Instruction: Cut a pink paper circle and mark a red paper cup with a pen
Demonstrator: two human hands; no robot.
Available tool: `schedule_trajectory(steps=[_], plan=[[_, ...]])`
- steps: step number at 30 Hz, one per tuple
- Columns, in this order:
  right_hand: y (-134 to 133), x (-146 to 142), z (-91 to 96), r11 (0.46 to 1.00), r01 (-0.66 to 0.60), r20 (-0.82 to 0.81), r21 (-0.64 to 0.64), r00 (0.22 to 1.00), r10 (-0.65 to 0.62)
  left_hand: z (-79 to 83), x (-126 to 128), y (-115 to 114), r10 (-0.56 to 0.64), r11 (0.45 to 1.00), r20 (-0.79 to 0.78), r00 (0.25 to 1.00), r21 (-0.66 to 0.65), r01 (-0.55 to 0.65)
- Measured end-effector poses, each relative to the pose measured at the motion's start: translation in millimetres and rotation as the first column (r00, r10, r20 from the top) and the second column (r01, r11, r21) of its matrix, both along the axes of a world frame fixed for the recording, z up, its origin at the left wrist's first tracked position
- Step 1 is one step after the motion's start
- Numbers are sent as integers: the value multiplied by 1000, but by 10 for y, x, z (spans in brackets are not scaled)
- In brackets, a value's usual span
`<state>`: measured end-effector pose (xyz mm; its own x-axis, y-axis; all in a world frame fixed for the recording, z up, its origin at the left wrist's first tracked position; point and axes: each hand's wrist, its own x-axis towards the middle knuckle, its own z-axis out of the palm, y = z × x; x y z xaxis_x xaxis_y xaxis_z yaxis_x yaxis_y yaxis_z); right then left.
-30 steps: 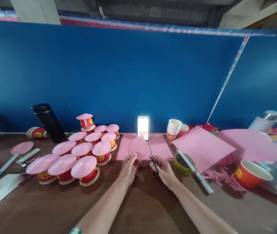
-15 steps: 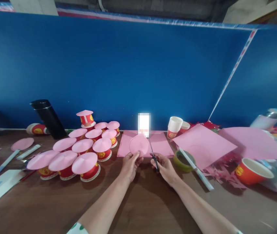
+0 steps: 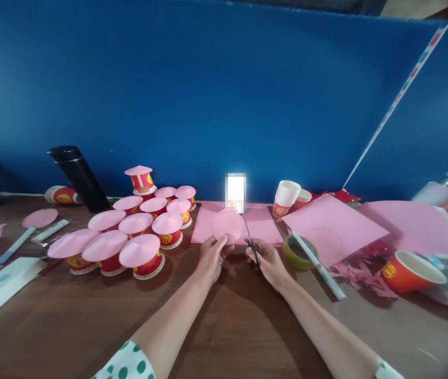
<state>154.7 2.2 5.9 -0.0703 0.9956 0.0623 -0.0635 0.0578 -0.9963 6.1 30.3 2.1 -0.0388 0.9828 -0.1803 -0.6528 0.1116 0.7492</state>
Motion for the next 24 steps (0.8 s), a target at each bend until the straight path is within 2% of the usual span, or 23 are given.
schedule_trajectory(steps=[13, 19, 24], plan=[[-22, -11, 15, 1000, -6, 40, 0, 999, 6, 11, -1, -11, -24, 1000, -36, 999, -10, 23], [-20, -16, -4, 1000, -9, 27, -3, 1000, 9, 19, 5, -22, -3, 1000, 2, 1000, 24, 3], [-14, -6, -20, 1000, -7, 4, -3, 1000, 7, -4, -3, -2, -21, 999, -76, 997, -37, 18]])
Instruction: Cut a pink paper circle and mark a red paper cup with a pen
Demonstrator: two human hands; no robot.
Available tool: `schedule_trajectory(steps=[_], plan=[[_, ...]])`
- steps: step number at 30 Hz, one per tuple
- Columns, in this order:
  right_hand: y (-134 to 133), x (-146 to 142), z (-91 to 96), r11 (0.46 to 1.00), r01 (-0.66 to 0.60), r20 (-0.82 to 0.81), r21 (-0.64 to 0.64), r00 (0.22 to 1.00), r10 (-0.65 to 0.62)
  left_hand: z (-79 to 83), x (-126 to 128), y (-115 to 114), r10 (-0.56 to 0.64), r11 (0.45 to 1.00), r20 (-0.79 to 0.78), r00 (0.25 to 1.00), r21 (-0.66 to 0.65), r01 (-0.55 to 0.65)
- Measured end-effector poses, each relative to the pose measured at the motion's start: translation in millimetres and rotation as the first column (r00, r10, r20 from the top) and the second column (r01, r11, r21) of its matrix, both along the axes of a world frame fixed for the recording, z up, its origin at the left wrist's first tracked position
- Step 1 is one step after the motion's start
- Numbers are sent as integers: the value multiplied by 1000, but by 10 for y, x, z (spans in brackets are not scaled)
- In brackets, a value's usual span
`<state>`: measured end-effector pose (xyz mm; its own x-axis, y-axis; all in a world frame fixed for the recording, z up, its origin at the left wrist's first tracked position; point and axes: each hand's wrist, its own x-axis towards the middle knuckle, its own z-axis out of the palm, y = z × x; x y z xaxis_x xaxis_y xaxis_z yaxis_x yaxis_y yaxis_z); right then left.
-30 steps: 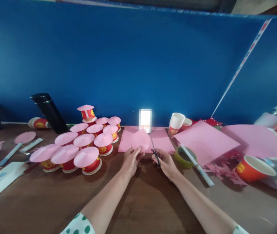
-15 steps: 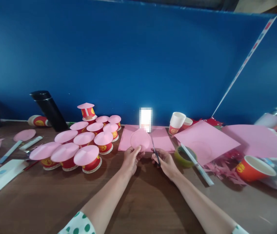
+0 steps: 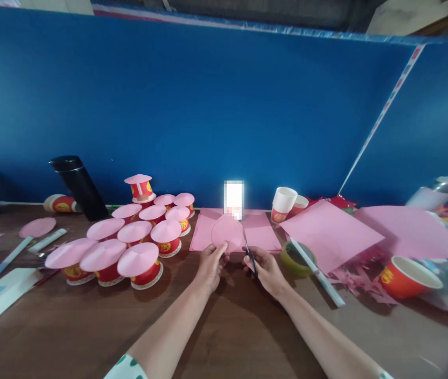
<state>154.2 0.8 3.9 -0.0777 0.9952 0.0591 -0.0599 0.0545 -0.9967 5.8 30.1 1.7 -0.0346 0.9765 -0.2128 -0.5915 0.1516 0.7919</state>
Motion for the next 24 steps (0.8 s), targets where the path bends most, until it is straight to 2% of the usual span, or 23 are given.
schedule_trajectory(steps=[11, 24], plan=[[26, 14, -47, 999, 4, 31, 47, 1000, -5, 25, 4, -18, -11, 1000, -48, 999, -28, 10], [40, 28, -75, 999, -11, 21, 45, 1000, 10, 5, 8, -9, -8, 999, -30, 1000, -33, 7]])
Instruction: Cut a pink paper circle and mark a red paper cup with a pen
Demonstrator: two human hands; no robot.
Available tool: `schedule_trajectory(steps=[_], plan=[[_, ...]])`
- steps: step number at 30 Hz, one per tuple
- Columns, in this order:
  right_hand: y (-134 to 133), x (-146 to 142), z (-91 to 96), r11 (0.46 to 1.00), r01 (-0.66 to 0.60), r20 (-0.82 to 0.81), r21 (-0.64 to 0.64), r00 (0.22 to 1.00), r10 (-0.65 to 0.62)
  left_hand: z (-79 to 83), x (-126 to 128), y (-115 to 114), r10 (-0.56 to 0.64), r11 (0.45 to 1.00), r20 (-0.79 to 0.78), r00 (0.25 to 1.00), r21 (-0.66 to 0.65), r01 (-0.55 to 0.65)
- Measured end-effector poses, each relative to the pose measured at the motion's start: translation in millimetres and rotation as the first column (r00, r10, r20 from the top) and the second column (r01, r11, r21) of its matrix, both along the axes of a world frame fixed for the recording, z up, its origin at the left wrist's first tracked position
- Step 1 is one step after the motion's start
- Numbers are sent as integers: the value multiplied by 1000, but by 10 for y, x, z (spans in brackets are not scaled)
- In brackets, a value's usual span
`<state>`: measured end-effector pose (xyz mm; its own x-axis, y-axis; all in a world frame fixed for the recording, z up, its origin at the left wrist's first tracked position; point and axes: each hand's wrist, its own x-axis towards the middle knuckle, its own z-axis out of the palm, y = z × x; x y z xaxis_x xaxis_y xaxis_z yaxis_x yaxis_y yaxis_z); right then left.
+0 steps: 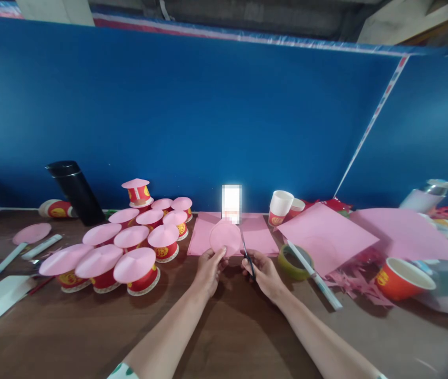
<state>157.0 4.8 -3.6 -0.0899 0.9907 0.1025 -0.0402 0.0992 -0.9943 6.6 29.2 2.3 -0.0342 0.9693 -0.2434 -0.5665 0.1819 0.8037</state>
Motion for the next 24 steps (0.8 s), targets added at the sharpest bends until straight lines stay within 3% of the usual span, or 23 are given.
schedule_trajectory(steps=[24], plan=[[8, -17, 3, 1000, 2, -19, -22, 1000, -2, -6, 2, -12, -21, 1000, -21, 1000, 21, 22]])
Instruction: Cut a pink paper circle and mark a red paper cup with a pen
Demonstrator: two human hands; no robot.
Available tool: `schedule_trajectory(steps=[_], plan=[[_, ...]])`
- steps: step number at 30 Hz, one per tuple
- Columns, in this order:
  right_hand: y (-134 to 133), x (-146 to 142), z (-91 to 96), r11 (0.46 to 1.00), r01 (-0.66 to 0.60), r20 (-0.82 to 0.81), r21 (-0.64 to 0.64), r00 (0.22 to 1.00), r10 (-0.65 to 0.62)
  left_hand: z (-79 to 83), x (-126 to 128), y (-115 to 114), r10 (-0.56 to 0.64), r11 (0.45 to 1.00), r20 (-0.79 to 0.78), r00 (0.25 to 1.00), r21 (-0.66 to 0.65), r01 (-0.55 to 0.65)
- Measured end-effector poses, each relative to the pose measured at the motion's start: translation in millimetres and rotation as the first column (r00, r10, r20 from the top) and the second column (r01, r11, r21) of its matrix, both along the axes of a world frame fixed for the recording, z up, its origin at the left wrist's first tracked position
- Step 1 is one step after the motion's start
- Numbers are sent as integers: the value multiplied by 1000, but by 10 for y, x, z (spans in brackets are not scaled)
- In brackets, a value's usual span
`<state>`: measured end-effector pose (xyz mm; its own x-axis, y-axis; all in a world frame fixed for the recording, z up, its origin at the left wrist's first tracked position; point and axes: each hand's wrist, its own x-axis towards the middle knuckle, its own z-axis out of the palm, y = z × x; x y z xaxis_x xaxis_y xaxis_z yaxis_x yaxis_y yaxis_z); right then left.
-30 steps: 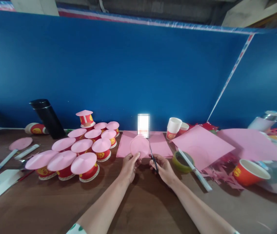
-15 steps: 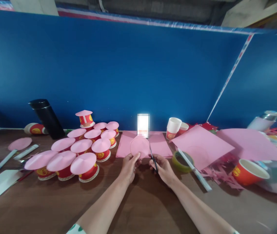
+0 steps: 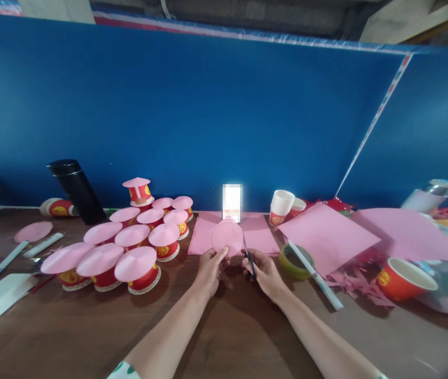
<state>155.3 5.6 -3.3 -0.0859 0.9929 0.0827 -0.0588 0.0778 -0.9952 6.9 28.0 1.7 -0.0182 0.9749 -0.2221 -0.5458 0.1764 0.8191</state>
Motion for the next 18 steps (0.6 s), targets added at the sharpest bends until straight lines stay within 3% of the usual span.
schedule_trajectory(steps=[18], plan=[[2, 6, 1, 1000, 13, -3, 11, 1000, -13, 20, 0, -9, -1, 1000, 2, 1000, -8, 1]])
